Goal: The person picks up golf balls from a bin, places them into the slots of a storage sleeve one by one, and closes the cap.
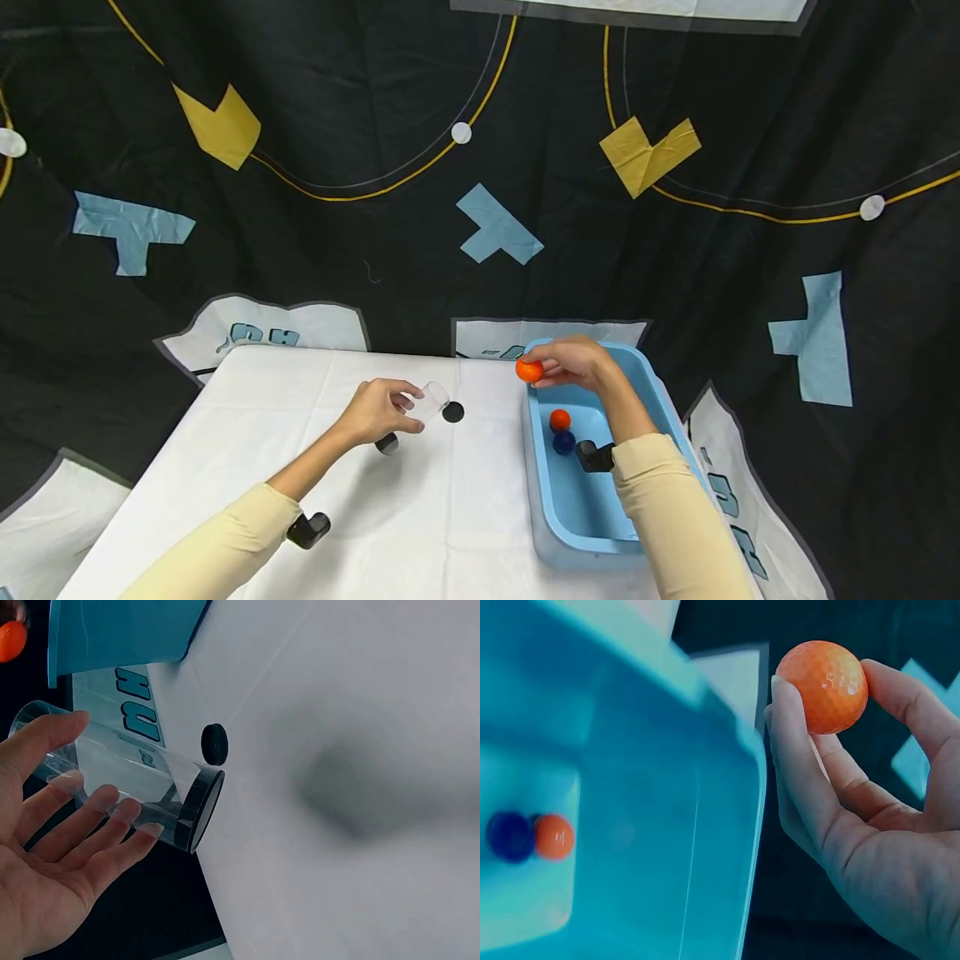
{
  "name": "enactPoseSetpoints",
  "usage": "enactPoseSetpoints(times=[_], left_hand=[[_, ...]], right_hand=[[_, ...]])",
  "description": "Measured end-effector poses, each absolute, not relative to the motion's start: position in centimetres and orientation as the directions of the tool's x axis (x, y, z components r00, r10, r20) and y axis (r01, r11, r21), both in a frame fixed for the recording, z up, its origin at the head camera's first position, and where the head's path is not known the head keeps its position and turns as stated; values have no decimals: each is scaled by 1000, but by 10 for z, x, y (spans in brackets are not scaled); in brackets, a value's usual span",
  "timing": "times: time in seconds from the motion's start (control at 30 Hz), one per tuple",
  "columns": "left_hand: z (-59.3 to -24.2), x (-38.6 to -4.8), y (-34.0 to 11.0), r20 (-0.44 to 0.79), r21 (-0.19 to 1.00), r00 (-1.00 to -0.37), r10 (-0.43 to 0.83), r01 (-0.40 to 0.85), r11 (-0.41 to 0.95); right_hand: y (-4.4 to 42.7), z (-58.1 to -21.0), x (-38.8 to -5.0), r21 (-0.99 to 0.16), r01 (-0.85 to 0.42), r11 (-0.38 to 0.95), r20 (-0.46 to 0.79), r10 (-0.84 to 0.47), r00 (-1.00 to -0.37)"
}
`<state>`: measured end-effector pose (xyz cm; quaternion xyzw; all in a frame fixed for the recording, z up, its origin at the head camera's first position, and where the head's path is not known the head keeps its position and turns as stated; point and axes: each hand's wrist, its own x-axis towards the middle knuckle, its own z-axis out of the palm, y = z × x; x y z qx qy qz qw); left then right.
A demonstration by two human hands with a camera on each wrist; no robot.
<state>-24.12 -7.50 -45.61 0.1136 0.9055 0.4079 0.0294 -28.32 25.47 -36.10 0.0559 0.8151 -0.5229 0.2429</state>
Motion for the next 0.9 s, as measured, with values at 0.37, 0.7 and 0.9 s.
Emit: enactPoseSetpoints(times=[0.37,0.7,0.9], left_hand=[[-452,-242,-62,37,743,-969,245,190,641],[-450,-241,-56,28,751,-965,261,192,631],[-450,-243,-53,33,753,-962,270,202,627]], right_hand=[[202,-370,-284,-833,341,435,-456,-191,-869],[174,-379,-279,-834,333,439,-452,-201,-869],[164,-383,-276,-841,306,446,-435,-223,-872]])
